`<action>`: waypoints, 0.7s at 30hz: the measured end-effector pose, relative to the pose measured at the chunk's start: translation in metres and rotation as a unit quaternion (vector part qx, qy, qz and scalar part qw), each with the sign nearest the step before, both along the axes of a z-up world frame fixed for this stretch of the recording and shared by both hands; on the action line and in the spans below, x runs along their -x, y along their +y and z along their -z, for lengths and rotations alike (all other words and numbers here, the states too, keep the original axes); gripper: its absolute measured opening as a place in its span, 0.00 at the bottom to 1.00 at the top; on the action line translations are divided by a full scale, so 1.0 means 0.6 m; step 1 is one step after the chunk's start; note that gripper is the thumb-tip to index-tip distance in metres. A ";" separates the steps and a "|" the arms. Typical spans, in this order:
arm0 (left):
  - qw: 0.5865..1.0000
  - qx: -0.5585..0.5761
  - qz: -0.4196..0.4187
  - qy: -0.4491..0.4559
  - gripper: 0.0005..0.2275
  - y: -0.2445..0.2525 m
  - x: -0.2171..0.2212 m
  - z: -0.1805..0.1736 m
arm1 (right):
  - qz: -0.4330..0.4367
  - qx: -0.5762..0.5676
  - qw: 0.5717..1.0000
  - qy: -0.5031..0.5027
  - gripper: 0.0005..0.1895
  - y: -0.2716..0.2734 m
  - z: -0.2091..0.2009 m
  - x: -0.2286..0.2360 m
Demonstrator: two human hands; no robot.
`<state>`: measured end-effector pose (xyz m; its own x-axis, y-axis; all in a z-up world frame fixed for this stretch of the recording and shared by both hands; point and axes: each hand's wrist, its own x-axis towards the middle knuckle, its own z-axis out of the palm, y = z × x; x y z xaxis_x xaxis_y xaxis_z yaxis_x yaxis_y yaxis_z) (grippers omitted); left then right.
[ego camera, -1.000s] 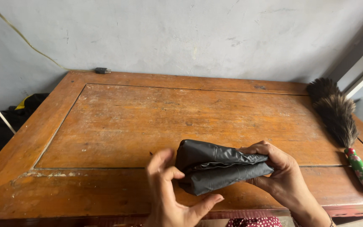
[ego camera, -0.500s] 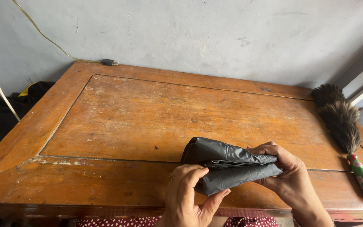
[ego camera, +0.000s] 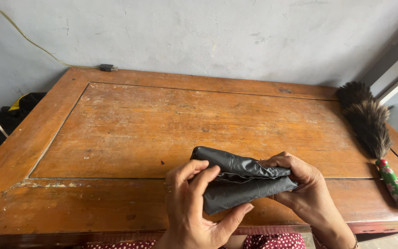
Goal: The person folds a black garment by hand on a wooden table, smoothing it out and eventually tucking it into a black and white bag with a yellow trim.
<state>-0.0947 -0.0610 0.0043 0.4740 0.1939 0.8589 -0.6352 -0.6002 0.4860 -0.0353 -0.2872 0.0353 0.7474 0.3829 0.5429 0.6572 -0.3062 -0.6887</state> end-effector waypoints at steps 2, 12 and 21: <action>0.999 0.032 -0.023 -0.009 0.44 0.000 0.000 -0.007 | -0.007 0.000 1.000 0.003 0.17 0.003 -0.006 0.003; 0.981 0.051 0.188 0.014 0.44 0.020 -0.026 -0.001 | -0.034 -0.002 0.999 0.000 0.15 0.005 -0.003 0.001; 0.997 -0.006 0.050 -0.066 0.34 0.021 -0.032 0.001 | -0.039 0.001 0.999 0.014 0.16 0.016 -0.010 0.014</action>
